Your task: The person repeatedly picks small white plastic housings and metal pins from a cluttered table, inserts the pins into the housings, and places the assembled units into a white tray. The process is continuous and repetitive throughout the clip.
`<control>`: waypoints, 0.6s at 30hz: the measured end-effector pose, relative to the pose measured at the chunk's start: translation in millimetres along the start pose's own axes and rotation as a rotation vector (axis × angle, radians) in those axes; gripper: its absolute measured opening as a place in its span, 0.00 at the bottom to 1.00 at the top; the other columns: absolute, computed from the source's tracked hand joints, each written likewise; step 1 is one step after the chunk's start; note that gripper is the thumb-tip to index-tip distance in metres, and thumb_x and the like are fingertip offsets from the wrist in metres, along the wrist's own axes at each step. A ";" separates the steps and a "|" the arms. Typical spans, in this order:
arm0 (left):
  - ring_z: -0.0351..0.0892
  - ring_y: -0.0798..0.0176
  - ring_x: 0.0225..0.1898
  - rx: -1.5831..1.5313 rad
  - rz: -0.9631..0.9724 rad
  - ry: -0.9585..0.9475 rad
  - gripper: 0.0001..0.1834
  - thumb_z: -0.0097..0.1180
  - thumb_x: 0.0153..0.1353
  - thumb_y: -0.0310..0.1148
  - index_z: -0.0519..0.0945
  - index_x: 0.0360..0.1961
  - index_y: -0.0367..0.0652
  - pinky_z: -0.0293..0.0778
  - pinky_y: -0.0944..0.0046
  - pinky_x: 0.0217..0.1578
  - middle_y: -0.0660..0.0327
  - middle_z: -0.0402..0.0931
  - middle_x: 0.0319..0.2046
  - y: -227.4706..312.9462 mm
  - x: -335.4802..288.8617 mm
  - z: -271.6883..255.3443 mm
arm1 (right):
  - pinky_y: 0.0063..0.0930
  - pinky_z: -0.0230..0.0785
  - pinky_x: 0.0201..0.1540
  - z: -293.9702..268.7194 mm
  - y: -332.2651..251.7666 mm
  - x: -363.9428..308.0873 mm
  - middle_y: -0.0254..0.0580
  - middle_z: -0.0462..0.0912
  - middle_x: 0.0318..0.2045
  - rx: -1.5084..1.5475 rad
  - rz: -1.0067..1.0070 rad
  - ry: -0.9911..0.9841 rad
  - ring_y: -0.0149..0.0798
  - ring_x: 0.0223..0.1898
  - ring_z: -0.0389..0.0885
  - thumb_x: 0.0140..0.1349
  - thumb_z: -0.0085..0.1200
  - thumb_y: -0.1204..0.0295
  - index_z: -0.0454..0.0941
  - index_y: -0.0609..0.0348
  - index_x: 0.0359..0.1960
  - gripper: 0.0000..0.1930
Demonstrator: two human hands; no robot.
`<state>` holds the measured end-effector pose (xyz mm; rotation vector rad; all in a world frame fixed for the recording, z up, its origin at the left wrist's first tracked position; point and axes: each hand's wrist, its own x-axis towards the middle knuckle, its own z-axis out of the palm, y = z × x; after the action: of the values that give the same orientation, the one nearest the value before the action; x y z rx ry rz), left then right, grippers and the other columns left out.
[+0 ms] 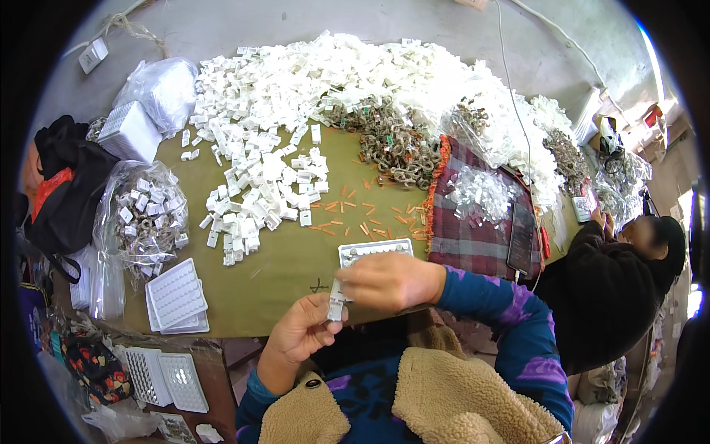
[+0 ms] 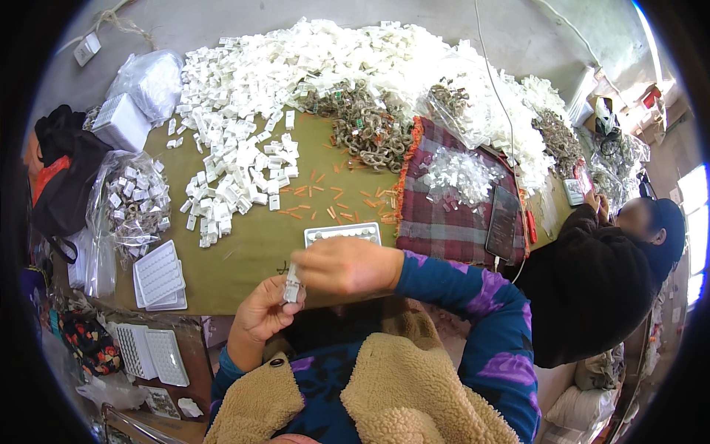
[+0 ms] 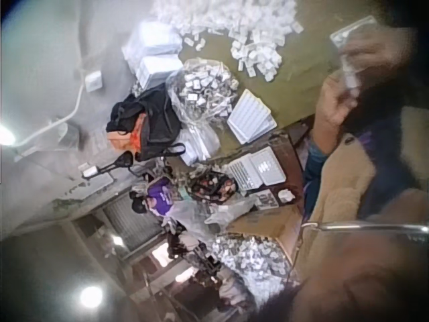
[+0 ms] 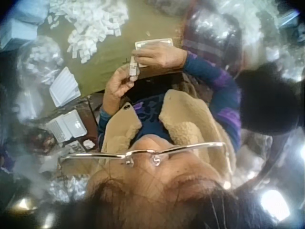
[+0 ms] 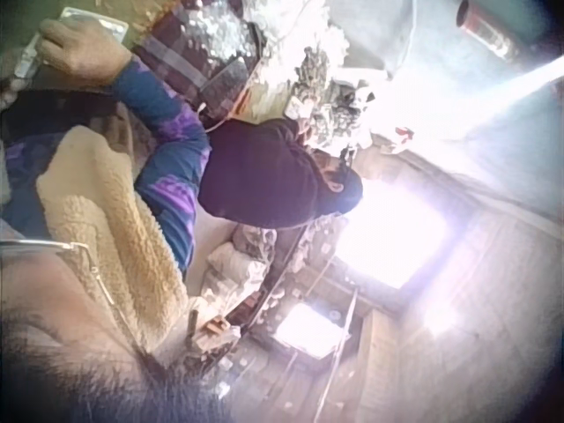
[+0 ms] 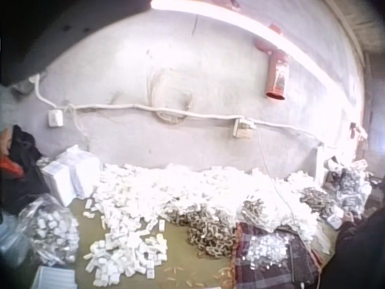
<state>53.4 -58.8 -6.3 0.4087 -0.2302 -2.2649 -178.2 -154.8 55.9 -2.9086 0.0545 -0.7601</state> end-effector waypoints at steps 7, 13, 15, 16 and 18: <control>0.82 0.65 0.33 0.089 0.130 0.085 0.17 0.57 0.67 0.31 0.73 0.51 0.28 0.84 0.70 0.29 0.52 0.78 0.39 -1.7 0.7 -3.3 | 0.51 0.74 0.35 6.4 100.4 -21.7 0.58 0.82 0.28 -0.327 1.240 -0.011 0.60 0.32 0.82 0.62 0.55 0.68 0.74 0.63 0.32 0.10; 0.83 0.65 0.35 0.135 0.187 0.127 0.15 0.53 0.70 0.30 0.74 0.51 0.29 0.85 0.69 0.34 0.52 0.79 0.41 -2.5 0.1 4.1 | 0.53 0.70 0.38 18.0 94.6 -25.2 0.59 0.81 0.30 -0.220 1.177 0.031 0.63 0.36 0.79 0.63 0.54 0.66 0.71 0.64 0.33 0.12; 0.81 0.66 0.35 0.179 0.239 0.168 0.16 0.54 0.69 0.31 0.73 0.52 0.29 0.85 0.68 0.33 0.52 0.78 0.40 -2.4 0.2 7.6 | 0.51 0.70 0.38 12.6 76.9 -27.3 0.58 0.81 0.31 -0.159 1.132 0.092 0.63 0.37 0.79 0.63 0.55 0.71 0.71 0.66 0.34 0.09; 0.81 0.66 0.35 0.203 0.277 0.162 0.16 0.53 0.70 0.31 0.74 0.52 0.29 0.85 0.68 0.33 0.52 0.78 0.40 -2.6 1.5 9.9 | 0.49 0.70 0.38 8.5 70.1 -26.6 0.57 0.81 0.31 -0.115 1.126 0.106 0.62 0.36 0.80 0.63 0.55 0.72 0.72 0.67 0.34 0.09; 0.81 0.66 0.35 0.255 0.353 0.150 0.15 0.52 0.70 0.31 0.74 0.51 0.29 0.84 0.68 0.32 0.52 0.78 0.40 -2.6 4.9 16.3 | 0.45 0.71 0.37 -0.6 56.0 -21.4 0.57 0.81 0.31 -0.014 1.123 0.138 0.60 0.35 0.81 0.62 0.55 0.75 0.72 0.68 0.35 0.07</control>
<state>42.7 -60.3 7.1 0.6176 -0.4769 -1.8551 -197.2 -208.9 38.2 -2.2252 1.5082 -0.6776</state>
